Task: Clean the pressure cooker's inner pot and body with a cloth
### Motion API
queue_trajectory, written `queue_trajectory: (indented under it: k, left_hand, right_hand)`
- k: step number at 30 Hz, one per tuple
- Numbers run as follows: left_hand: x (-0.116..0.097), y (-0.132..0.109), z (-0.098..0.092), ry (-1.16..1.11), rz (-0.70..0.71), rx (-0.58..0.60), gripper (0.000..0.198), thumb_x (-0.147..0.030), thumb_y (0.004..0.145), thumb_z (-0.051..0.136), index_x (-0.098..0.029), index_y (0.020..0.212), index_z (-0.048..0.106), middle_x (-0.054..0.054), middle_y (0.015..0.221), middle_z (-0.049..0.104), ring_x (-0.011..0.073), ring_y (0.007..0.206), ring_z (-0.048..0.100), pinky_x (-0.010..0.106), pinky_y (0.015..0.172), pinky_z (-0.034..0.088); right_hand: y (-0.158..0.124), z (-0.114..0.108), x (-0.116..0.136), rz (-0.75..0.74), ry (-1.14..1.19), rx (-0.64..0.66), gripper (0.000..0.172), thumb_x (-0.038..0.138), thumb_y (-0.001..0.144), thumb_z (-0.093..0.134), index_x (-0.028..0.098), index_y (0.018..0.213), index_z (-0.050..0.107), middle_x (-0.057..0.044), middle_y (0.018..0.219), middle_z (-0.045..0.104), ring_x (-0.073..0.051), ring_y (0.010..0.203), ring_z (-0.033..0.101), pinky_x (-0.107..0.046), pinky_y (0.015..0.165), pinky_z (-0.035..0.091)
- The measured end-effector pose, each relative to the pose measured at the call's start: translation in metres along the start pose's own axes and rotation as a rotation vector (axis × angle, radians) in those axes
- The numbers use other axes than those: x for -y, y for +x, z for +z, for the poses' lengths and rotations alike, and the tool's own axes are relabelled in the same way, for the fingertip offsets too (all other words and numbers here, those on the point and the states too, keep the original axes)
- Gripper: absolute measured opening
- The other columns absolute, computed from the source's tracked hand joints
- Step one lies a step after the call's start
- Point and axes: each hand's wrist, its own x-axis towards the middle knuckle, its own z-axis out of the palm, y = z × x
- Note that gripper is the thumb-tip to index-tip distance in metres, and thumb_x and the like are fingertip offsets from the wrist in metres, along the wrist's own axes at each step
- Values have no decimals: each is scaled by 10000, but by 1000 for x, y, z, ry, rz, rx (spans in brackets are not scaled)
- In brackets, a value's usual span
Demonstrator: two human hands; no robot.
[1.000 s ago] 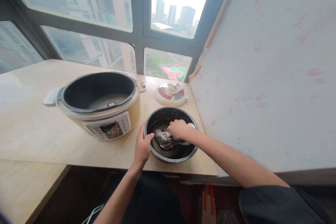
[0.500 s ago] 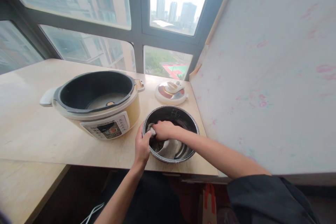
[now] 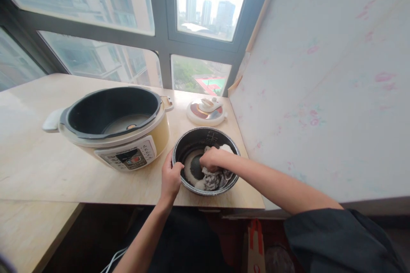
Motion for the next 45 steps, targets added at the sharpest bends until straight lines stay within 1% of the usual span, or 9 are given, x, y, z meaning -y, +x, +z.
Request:
queue_trajectory:
  k: [3,7,14,16,21,23,33,39,45]
  left_hand:
    - [1,1,0,17,-18,6,519,-164,700,483,-151,1186,665,109,1252,691,300,1236,607,447,1125,439]
    - [3,1,0,15,-24,6,578,-158,712,483,-140,1268,641,119,1288,678,305,1243,604,462,1129,437]
    - [9,0,2,-26,-15,-10,492,-178,830,501,-157,1307,619,117,1379,643,277,1311,569,432,1180,379]
    - [10,-1,3,-31,-8,-16,425,-272,930,482,-159,1317,617,123,1396,634,273,1329,557,434,1191,364]
    - [10,-1,6,-57,-54,-65,456,-410,1029,378,-157,1312,631,131,1403,637,259,1357,544,427,1206,346]
    - [10,-1,8,-67,-90,-97,465,-402,1027,370,-147,1315,632,138,1410,633,257,1362,542,417,1209,345]
    - [2,-1,6,-33,-87,-87,381,-368,975,461,-168,1210,685,117,1294,692,259,1278,596,416,1164,391]
    - [-2,0,-1,-8,-58,38,508,-155,752,561,-179,1249,662,84,1232,715,261,1172,646,413,1097,458]
    - [0,1,-2,-19,-61,47,595,-131,690,515,-169,1261,676,81,1183,727,283,1190,631,445,1119,442]
  right_hand:
    - [2,-5,-3,-1,-78,80,340,-7,587,737,232,820,803,-116,916,781,-338,1017,705,-493,936,487]
    - [0,-11,0,8,-89,4,268,20,717,672,199,864,806,-178,1079,760,-396,1165,633,-546,969,453]
    - [5,-15,-13,-13,169,-171,427,9,666,670,207,1026,791,-118,1145,754,-317,1133,670,-347,896,520]
    - [7,-12,-10,-40,367,-212,435,51,675,681,184,1081,762,-71,1090,774,-256,1030,707,-302,859,540]
    - [-3,-1,17,51,1428,-246,363,93,520,732,143,879,757,-42,879,785,-235,859,717,-348,833,571]
    - [-13,0,25,56,1516,-252,383,94,496,733,151,874,763,-22,857,778,-226,866,705,-344,861,555]
    - [-84,-26,-4,-518,583,-154,503,-58,614,555,182,970,817,-86,1232,718,-240,1148,641,-367,1057,449]
    - [-119,-29,-38,-469,346,-277,430,-17,728,658,268,998,831,-68,1273,709,-262,1224,587,-435,1118,405]
    - [-113,-22,-75,-371,338,-608,324,95,820,655,278,1024,829,-87,1314,692,-286,1252,578,-480,1117,408]
